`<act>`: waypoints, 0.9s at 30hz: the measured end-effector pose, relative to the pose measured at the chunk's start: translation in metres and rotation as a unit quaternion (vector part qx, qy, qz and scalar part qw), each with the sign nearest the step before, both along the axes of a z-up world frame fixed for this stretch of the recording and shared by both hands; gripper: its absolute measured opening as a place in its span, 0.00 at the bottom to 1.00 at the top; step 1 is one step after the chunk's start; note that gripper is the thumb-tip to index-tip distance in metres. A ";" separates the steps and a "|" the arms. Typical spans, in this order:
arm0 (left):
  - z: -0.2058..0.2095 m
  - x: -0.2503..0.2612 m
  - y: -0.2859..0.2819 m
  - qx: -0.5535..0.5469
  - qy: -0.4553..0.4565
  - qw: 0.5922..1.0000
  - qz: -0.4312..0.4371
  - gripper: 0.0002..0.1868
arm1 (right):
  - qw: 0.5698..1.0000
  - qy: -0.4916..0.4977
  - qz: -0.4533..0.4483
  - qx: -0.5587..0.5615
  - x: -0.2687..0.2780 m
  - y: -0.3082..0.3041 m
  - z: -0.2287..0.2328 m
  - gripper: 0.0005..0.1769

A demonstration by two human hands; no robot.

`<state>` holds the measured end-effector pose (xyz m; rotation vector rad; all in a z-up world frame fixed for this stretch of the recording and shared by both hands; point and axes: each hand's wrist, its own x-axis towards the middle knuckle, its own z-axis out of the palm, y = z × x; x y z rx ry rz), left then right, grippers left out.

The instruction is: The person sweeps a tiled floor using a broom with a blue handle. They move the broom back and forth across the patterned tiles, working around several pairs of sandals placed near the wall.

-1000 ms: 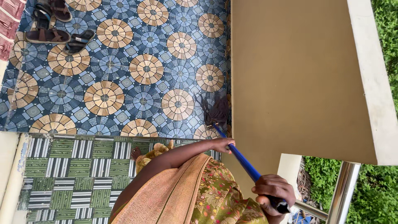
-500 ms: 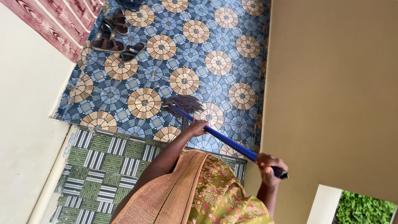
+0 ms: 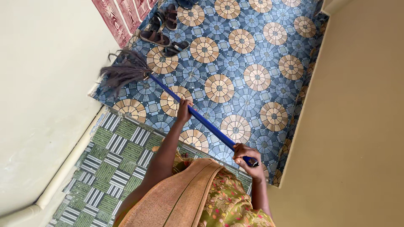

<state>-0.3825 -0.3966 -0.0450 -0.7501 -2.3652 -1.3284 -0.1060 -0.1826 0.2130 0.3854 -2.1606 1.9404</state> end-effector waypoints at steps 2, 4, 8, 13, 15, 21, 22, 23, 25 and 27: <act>-0.006 0.018 0.012 -0.011 -0.069 0.997 -0.013 0.23 | 1.000 -0.014 -0.025 0.007 0.013 0.001 -0.001 0.13; -0.011 0.044 0.030 -0.023 -0.111 0.992 -0.053 0.18 | 0.998 -0.022 -0.057 0.017 0.036 0.004 0.005 0.12; -0.012 0.085 0.093 -0.015 -0.075 0.982 -0.175 0.17 | 0.988 -0.013 -0.146 0.045 0.096 0.009 0.038 0.12; -0.012 0.141 0.177 0.018 -0.092 0.916 -0.390 0.25 | 0.964 0.003 -0.251 0.086 0.148 -0.030 0.065 0.13; -0.008 0.169 0.207 0.025 -0.116 0.872 -0.474 0.35 | 0.949 -0.009 -0.296 0.110 0.158 -0.053 0.080 0.14; 0.005 0.267 0.245 -0.067 -0.159 0.736 -0.654 0.38 | 0.890 -0.096 -0.403 0.192 0.188 -0.103 0.121 0.20; 0.006 0.278 0.247 -0.067 -0.144 0.727 -0.668 0.36 | 0.891 -0.078 -0.399 0.203 0.191 -0.103 0.120 0.20; 0.007 0.288 0.249 -0.065 -0.129 0.718 -0.681 0.33 | 0.891 -0.060 -0.394 0.215 0.196 -0.099 0.118 0.20; 0.008 0.304 0.248 -0.082 -0.117 0.702 -0.698 0.30 | 0.887 -0.027 -0.403 0.225 0.215 -0.095 0.111 0.20; 0.011 0.318 0.241 -0.117 -0.126 0.692 -0.701 0.29 | 0.878 0.000 -0.425 0.219 0.246 -0.093 0.102 0.20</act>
